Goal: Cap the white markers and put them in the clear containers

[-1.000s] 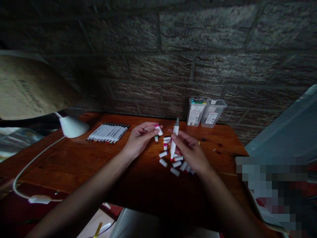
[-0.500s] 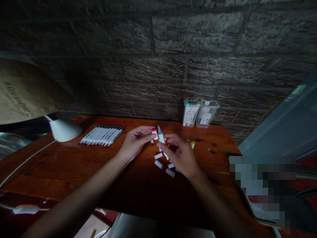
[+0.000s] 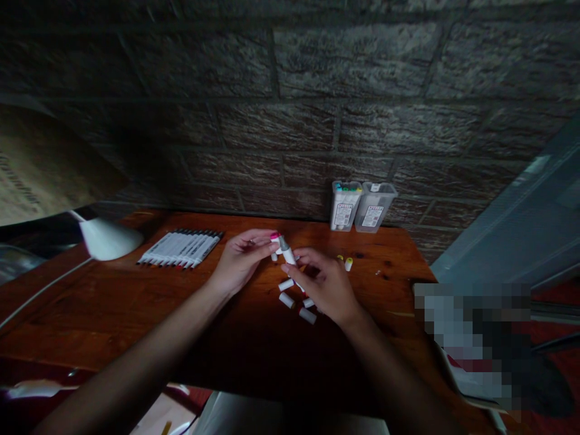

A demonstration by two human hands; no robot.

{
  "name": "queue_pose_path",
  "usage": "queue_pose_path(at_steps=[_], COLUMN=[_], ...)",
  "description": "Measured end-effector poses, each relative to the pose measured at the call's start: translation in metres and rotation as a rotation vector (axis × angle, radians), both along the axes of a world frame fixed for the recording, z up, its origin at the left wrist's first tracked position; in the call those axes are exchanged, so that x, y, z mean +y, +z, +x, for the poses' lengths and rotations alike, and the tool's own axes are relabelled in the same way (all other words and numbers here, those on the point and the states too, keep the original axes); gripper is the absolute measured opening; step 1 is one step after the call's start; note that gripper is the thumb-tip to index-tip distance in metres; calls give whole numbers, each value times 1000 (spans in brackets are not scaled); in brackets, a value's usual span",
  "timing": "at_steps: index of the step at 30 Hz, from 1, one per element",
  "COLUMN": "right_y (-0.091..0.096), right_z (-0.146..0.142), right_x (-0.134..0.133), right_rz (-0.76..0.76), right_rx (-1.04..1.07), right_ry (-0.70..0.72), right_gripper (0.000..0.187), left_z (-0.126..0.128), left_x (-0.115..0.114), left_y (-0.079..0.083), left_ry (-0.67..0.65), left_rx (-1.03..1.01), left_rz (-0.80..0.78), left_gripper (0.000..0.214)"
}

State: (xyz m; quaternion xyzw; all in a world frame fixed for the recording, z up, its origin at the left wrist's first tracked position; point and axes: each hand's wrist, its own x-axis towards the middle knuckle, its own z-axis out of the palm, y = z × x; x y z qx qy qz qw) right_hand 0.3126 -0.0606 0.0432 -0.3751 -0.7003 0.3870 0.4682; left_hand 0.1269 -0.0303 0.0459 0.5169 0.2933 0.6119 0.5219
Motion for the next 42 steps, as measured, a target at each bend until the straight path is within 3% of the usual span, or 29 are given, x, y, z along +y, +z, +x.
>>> queue_pose_path(at_steps=[9, 14, 19, 25, 30, 33, 37, 42], right_y=[2, 10, 16, 19, 14, 13, 13, 11], right_z=[0, 9, 21, 24, 21, 20, 21, 23], right_x=[1, 7, 14, 14, 11, 7, 5, 6], right_rz=[-32, -35, -40, -122, -37, 128, 302, 284], right_rx=[64, 324, 357, 447, 237, 19, -192, -248], right_ry=[6, -180, -278, -199, -219, -218, -211, -173], right_gripper=[23, 40, 24, 32, 28, 22, 32, 28], left_z=[1, 0, 0, 2, 1, 1, 1, 2], left_x=[0, 0, -2, -4, -4, -4, -5, -6], left_y=[3, 3, 3, 6, 6, 6, 6, 5], left_ry=[12, 12, 31, 95, 104, 126, 93, 76], left_rx=[2, 5, 45, 131, 158, 179, 179, 179], left_rz=[-5, -16, -23, -9, 18, 46, 61, 66], left_gripper=[28, 28, 29, 33, 33, 31, 29, 30])
